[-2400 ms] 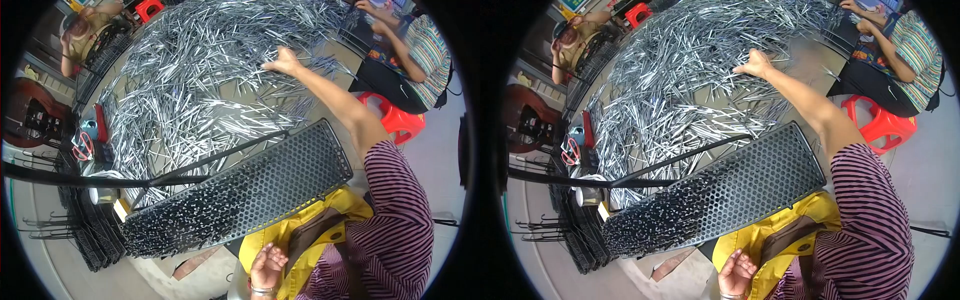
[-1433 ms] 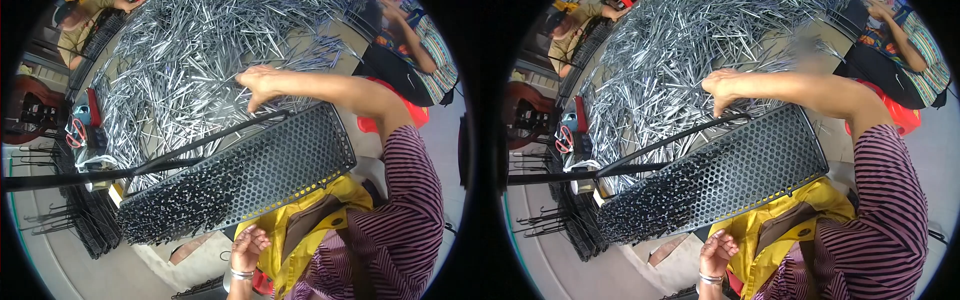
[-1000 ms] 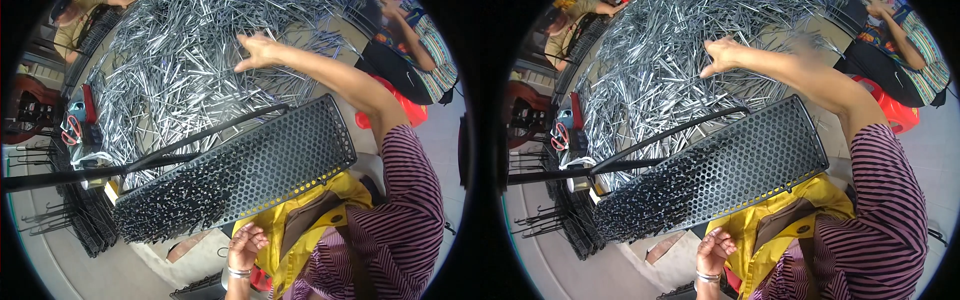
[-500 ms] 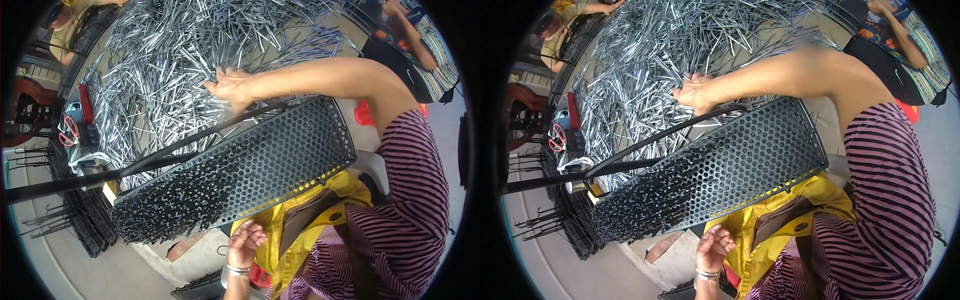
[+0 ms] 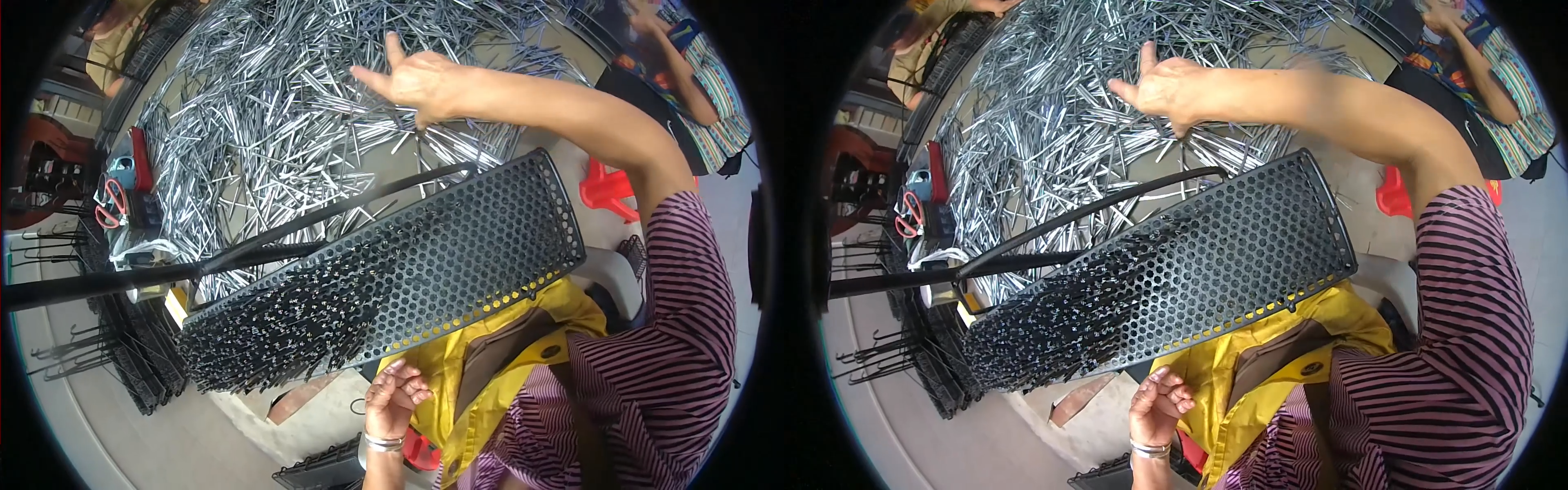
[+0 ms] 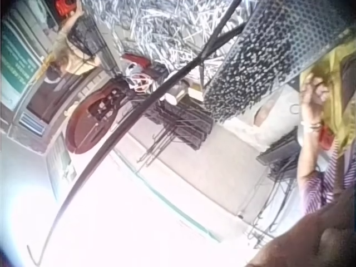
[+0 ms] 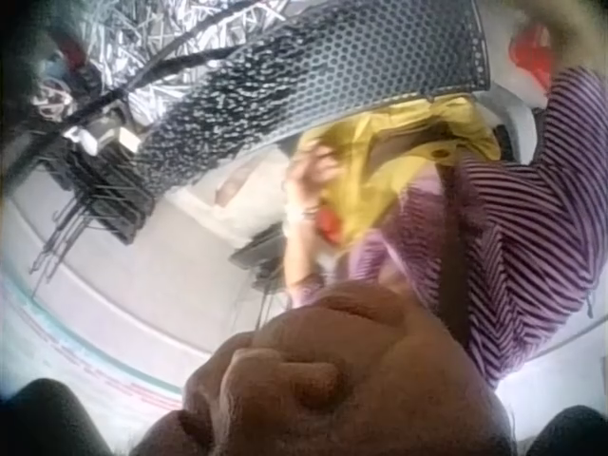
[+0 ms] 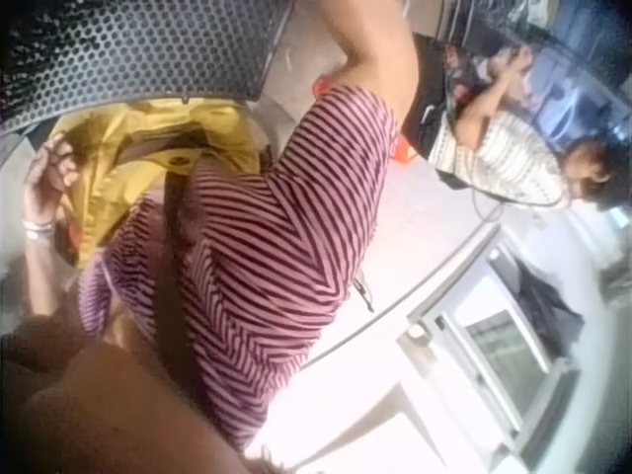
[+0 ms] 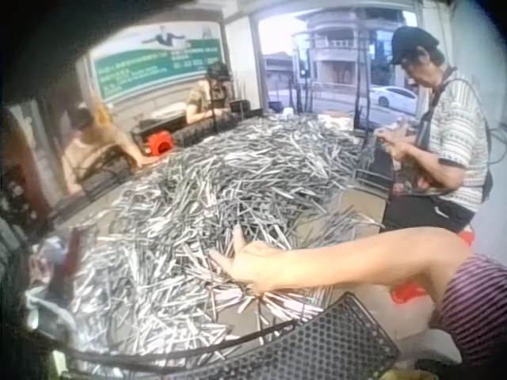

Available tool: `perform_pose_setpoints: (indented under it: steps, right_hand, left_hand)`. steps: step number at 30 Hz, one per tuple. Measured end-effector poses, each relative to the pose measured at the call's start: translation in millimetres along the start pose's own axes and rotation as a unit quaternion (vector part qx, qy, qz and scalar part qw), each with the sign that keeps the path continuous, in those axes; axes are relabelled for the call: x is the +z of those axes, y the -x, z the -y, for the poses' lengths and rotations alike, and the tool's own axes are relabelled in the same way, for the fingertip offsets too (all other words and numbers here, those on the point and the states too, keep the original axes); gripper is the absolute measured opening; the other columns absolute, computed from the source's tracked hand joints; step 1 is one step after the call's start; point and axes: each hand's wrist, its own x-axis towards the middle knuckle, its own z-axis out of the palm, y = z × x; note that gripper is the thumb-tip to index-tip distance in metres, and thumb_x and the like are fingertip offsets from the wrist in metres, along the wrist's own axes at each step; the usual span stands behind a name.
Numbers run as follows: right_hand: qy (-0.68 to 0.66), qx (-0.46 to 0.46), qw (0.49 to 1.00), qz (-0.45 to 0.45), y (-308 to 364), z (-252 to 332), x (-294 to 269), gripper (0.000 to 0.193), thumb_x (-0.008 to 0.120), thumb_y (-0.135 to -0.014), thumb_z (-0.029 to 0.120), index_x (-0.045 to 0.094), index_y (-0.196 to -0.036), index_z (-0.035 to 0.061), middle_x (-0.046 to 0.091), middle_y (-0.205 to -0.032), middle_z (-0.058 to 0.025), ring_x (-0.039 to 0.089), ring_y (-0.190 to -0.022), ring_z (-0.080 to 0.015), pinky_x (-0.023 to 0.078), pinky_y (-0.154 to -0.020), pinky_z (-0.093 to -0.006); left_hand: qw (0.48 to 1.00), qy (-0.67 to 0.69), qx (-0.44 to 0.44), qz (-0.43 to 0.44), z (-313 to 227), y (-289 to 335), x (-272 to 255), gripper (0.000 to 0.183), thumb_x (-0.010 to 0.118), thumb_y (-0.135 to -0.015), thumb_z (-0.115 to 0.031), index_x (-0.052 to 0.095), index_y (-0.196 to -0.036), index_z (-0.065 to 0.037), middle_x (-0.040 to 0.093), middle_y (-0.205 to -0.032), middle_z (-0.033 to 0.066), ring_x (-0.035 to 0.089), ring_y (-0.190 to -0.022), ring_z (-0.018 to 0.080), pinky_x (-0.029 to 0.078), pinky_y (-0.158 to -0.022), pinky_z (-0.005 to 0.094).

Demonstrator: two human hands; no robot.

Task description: Sort and arrange thin metal rods into a perforated metal tray.

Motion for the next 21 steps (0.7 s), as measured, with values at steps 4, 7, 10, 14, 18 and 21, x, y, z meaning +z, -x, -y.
perform_pose_setpoints:
  steps: [4,7,10,14,18,21]
  right_hand:
    - [0.072,-0.091,0.993,-0.017,-6,18,20,0.095,0.072,-0.059,0.009,0.011,-0.133,0.0018,0.010,-0.125,-0.0423,0.050,-0.096,-0.0423,0.050,-0.078,-0.0343]
    - [0.116,-0.099,0.988,0.006,-22,28,41,0.093,0.067,-0.057,0.001,0.012,-0.133,0.0000,0.008,-0.129,-0.0386,0.027,-0.118,-0.0463,0.034,-0.094,-0.0478]
    - [0.081,-0.073,0.994,-0.024,-46,12,55,0.092,0.064,-0.053,-0.005,0.014,-0.131,-0.0030,0.011,-0.133,-0.0330,0.018,-0.125,-0.0396,0.024,-0.099,-0.0499]
    - [0.116,-0.109,0.981,-0.109,-80,-9,74,0.078,0.059,-0.053,-0.007,0.026,-0.123,-0.0084,0.031,-0.123,-0.0290,0.030,-0.119,-0.0368,0.027,-0.098,-0.0440]
    - [0.133,-0.165,0.972,-0.101,-91,-23,61,0.071,0.064,-0.056,0.009,0.033,-0.117,-0.0075,0.038,-0.118,-0.0253,0.030,-0.117,-0.0394,0.024,-0.095,-0.0528]
    - [0.105,-0.187,0.969,-0.122,-96,-22,55,0.047,0.063,-0.058,0.008,0.043,-0.099,-0.0056,0.045,-0.107,-0.0242,0.038,-0.108,-0.0391,0.032,-0.085,-0.0517]
  left_hand:
    - [1.000,0.006,-0.012,0.007,-2,1,-1,0.034,0.052,-0.083,-0.021,0.047,-0.110,-0.001,0.055,-0.099,0.0156,0.057,-0.081,0.0276,0.049,-0.069,0.0395]
    - [1.000,0.002,-0.026,0.015,-3,-5,2,0.035,0.053,-0.082,-0.024,0.050,-0.109,-0.003,0.057,-0.098,0.0148,0.057,-0.080,0.0293,0.048,-0.067,0.0393]
    - [0.999,0.012,-0.024,0.023,-9,-1,12,0.036,0.053,-0.082,-0.022,0.047,-0.111,-0.002,0.055,-0.099,0.0152,0.056,-0.082,0.0274,0.047,-0.070,0.0380]
    - [1.000,0.016,0.007,0.025,-14,8,14,0.037,0.053,-0.083,-0.022,0.046,-0.112,0.000,0.055,-0.100,0.0152,0.056,-0.084,0.0253,0.047,-0.073,0.0361]
    - [0.999,0.018,0.019,0.040,-21,11,15,0.035,0.052,-0.084,-0.021,0.046,-0.112,-0.001,0.055,-0.100,0.0150,0.056,-0.084,0.0248,0.047,-0.073,0.0362]
    - [0.999,-0.007,0.039,0.021,-28,19,22,0.034,0.052,-0.083,-0.023,0.050,-0.110,-0.002,0.056,-0.098,0.0157,0.056,-0.082,0.0271,0.047,-0.070,0.0371]
